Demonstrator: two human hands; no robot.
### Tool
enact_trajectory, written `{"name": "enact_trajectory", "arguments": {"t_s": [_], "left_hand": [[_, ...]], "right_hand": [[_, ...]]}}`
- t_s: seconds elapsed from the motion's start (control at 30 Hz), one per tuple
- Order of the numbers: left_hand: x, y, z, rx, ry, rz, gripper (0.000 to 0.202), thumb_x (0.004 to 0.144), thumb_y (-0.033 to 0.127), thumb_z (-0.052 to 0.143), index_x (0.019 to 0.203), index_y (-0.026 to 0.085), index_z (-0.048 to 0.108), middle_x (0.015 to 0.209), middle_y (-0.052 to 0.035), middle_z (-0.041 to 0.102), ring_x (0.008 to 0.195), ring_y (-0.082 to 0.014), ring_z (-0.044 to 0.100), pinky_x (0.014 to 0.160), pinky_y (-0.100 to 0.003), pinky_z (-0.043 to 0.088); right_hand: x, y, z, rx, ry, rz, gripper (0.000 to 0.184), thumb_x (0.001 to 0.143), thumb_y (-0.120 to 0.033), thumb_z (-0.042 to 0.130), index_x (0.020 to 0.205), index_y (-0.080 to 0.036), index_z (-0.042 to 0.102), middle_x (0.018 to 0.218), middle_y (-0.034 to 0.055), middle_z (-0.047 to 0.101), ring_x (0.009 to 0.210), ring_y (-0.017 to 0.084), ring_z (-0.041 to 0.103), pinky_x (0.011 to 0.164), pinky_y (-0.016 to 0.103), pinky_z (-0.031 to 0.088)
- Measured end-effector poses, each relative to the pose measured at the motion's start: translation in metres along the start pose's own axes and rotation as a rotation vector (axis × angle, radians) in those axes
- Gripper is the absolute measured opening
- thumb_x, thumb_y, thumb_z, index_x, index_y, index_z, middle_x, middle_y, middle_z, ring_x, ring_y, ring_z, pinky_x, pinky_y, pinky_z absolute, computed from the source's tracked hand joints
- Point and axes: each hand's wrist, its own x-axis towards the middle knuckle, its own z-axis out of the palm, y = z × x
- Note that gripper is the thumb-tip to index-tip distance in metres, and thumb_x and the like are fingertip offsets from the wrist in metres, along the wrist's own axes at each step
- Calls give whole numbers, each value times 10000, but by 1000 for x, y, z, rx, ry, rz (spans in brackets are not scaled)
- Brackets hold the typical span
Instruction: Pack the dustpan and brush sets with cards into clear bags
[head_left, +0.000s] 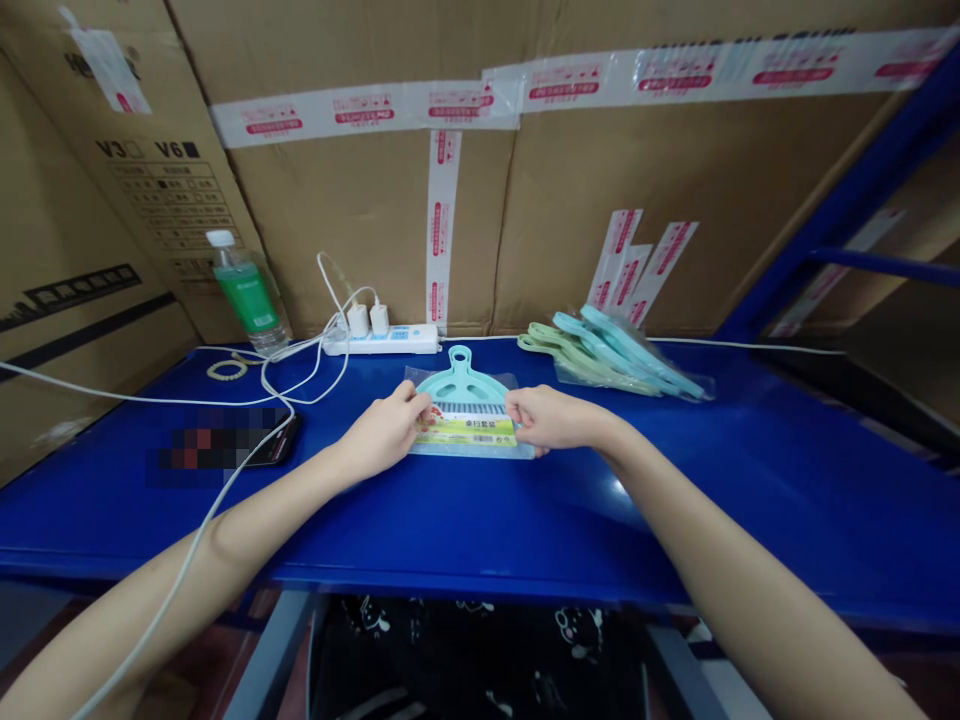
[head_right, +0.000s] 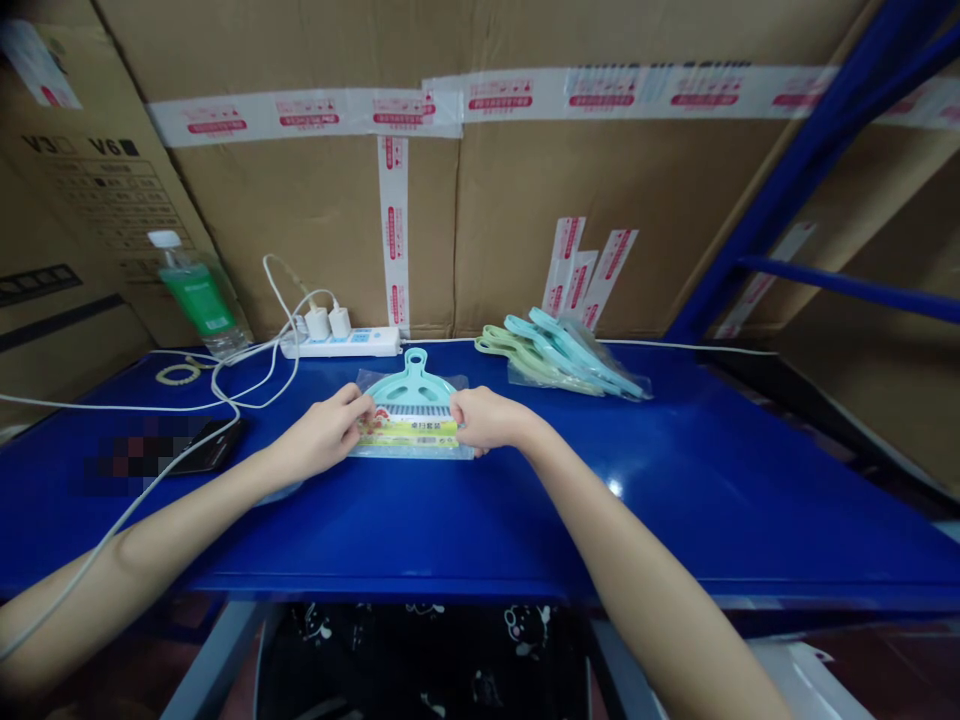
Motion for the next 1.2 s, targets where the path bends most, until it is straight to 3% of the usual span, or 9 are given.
{"name": "enact_trajectory", "arguments": {"t_s": [0.2, 0.3, 0.47, 0.57, 0.7, 0.83, 0.97, 1.2], "left_hand": [[-1, 11, 1, 250, -12, 14, 307, 823, 41, 374, 1026, 187, 551, 989, -54, 549, 655, -147, 609, 604, -287, 494], [-1, 17, 3, 383, 33, 147, 292, 862, 49, 372, 1031, 189, 565, 953, -59, 576, 751, -174, 619, 610, -276, 487], [0, 18, 4, 482, -14, 345, 439, 897, 69, 369, 1287, 258, 437, 956, -44, 568, 826, -171, 610, 605, -251, 481], [1, 16, 5, 506, -32, 365, 475, 908, 78, 353, 1326, 296, 398, 967, -42, 552, 842, -171, 611, 593, -244, 482], [1, 16, 6, 517, -45, 372, 476, 915, 83, 332, 1336, 299, 388, 997, -56, 540, 859, -178, 610, 602, -256, 494], [1, 17, 7, 511, -39, 366, 467, 919, 94, 323, 1335, 294, 392, 971, -58, 533, 884, -183, 603, 616, -258, 505], [0, 17, 7, 507, -34, 380, 459, 924, 101, 301, 1343, 265, 389, 953, -69, 535, 877, -197, 599, 610, -276, 514], [1, 18, 7, 485, -38, 377, 445, 926, 110, 307, 1326, 269, 418, 941, -67, 525, 854, -193, 600, 599, -270, 502]], "right_hand": [[0, -3, 8, -187, 124, -10, 190, 647, -27, 475, 753, -184, 499, 767, 42, 601, 567, 134, 588, 470, 218, 333], [0, -5, 10, -309, 185, -18, 195, 659, -48, 492, 786, -188, 543, 767, 65, 620, 660, 178, 595, 494, 240, 303], [-5, -12, 10, -351, 145, 9, 247, 723, -70, 472, 916, -177, 582, 818, 90, 651, 718, 208, 621, 531, 260, 319], [-11, -16, 12, -459, 192, 12, 270, 770, -77, 446, 983, -164, 588, 913, 135, 658, 848, 256, 629, 570, 280, 332], [-13, -19, 14, -525, 248, -18, 295, 812, -72, 413, 1051, -155, 566, 941, 137, 666, 875, 263, 635, 609, 294, 358], [-9, -18, 17, -494, 293, -59, 216, 908, -244, 412, 1030, -158, 568, 950, 129, 670, 881, 267, 636, 632, 304, 381], [-5, -18, 20, -473, 332, -84, 272, 914, -371, 447, 1024, -152, 565, 969, 127, 668, 884, 265, 636, 632, 298, 378], [4, -14, 24, -393, 375, -90, 236, 874, -396, 504, 919, -178, 581, 880, 90, 670, 835, 236, 625, 584, 279, 334]]}}
